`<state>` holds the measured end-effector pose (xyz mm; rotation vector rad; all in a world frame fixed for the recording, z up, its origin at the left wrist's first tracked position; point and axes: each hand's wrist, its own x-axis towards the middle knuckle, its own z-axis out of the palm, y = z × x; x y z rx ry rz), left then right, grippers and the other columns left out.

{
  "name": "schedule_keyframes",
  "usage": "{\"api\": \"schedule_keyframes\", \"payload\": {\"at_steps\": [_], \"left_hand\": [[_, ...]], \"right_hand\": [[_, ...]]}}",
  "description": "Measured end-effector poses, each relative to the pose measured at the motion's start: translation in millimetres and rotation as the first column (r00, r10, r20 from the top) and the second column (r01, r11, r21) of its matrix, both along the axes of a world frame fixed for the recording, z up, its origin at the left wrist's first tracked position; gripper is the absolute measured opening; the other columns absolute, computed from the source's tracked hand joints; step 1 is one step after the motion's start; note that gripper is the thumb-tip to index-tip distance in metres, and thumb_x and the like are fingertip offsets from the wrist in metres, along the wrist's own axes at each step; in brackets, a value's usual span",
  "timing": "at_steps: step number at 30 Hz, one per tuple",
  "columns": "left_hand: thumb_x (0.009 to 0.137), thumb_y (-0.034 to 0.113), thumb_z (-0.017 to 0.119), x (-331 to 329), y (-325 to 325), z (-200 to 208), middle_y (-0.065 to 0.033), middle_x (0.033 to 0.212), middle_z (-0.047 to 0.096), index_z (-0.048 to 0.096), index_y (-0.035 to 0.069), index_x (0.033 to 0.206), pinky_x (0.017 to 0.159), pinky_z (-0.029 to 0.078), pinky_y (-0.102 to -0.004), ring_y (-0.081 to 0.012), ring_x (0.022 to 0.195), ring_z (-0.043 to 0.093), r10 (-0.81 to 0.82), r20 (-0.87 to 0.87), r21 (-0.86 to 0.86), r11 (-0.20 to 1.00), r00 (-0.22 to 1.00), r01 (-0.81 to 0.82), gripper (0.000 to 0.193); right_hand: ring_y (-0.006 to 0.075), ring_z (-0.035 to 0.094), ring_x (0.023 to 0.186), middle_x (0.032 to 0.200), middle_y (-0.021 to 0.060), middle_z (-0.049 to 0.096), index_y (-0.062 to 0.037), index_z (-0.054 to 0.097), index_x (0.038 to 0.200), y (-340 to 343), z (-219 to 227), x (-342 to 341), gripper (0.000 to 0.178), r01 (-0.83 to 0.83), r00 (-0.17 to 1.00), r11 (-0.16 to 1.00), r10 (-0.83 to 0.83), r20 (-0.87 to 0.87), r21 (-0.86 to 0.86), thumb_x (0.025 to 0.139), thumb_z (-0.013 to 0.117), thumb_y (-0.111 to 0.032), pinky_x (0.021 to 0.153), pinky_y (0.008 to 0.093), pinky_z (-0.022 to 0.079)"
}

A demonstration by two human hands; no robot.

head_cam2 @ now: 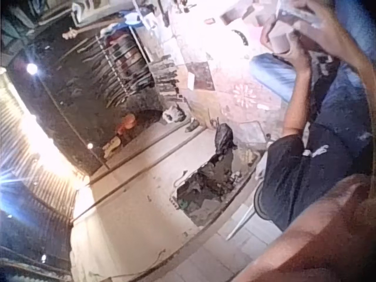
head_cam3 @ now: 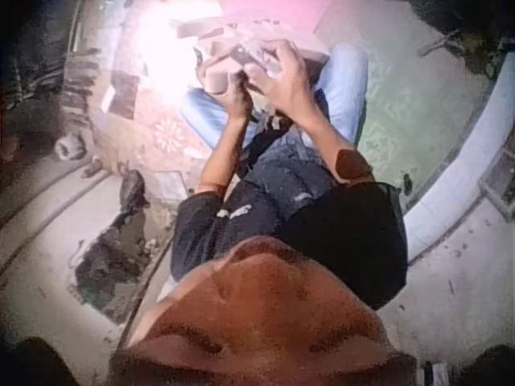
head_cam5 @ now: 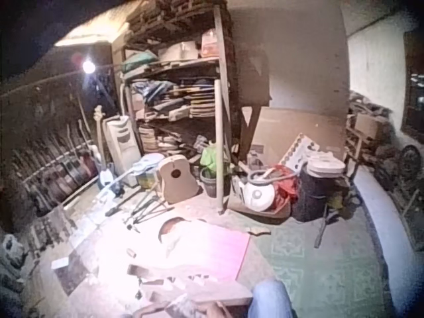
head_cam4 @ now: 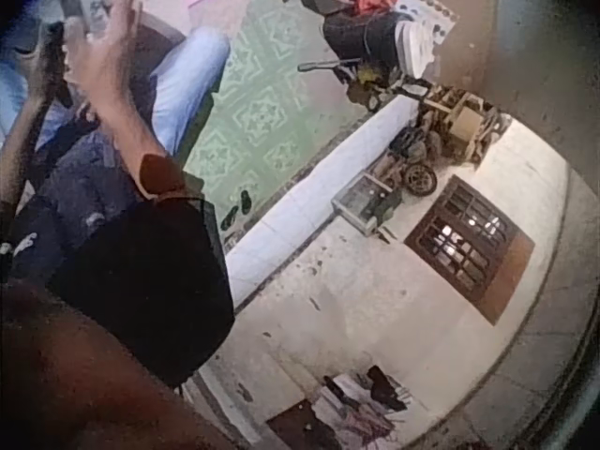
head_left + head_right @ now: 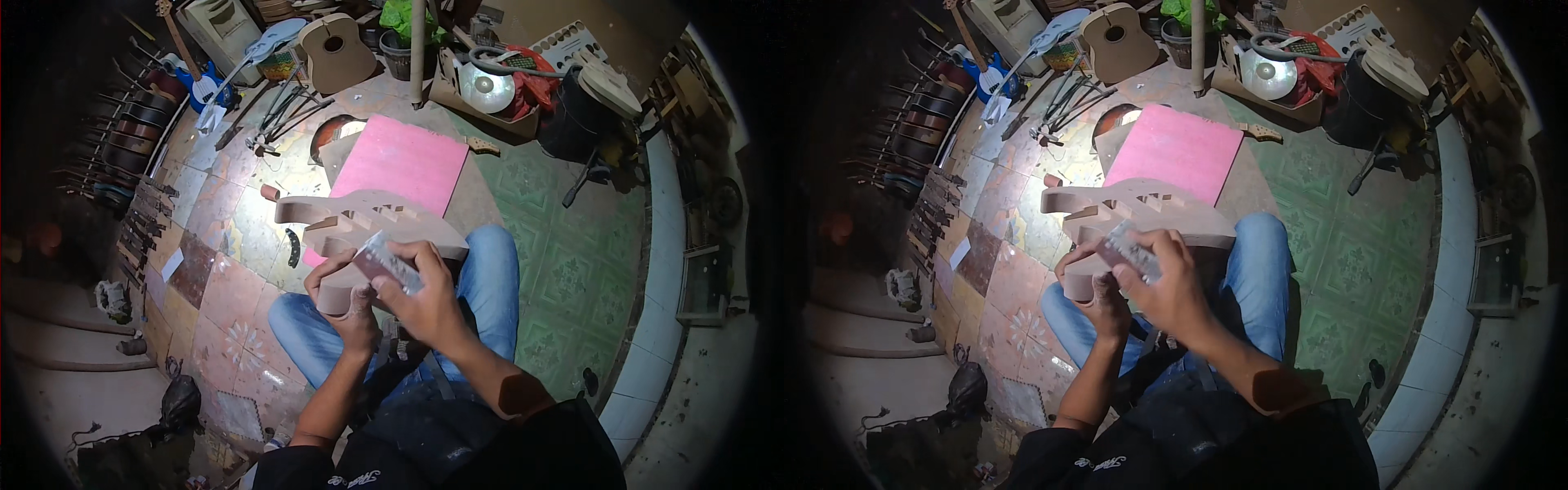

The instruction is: The person holds a wooden guitar body and sands its edges using a sanding block, frequently turning the instrument to reach different sides.

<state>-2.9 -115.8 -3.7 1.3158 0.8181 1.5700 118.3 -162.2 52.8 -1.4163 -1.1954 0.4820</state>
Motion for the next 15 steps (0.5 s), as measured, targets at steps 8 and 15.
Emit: {"api": "schedule_keyframes", "payload": {"at_steps": [8, 15], "left_hand": [[0.079, 0.003, 0.083, 9, -5, 1, -0.0163, 0.119, 0.065, 0.044, 0.004, 0.121, 0.112, 0.042, -0.0450, -0.0245, 0.108, 0.064, 0.019, -0.028, -0.010, 1.000, 0.999, -0.020, 0.057], [0.084, 0.004, 0.079, 16, 9, 9, -0.0192, 0.117, 0.066, 0.043, 0.002, 0.123, 0.100, 0.049, -0.0413, -0.0252, 0.108, 0.063, 0.050, -0.076, 0.043, 0.998, 0.996, -0.047, 0.053]], "right_hand": [[0.0409, 0.062, 0.107, 0.113, 0.0267, 0.061, -0.0024, 0.057, 0.116, 11, -59, 20, 0.042, -0.023, 0.982, 0.986, -0.009, -0.189, -0.163, 0.085, 0.077, -0.024, 0.091, 0.0485, 0.051], [0.0438, 0.058, 0.105, 0.116, 0.0254, 0.057, -0.0012, 0.055, 0.118, 17, -110, 61, 0.041, 0.462, 0.883, 0.846, -0.413, 0.223, -0.264, 0.086, 0.074, -0.019, 0.092, 0.0509, 0.048]]}}
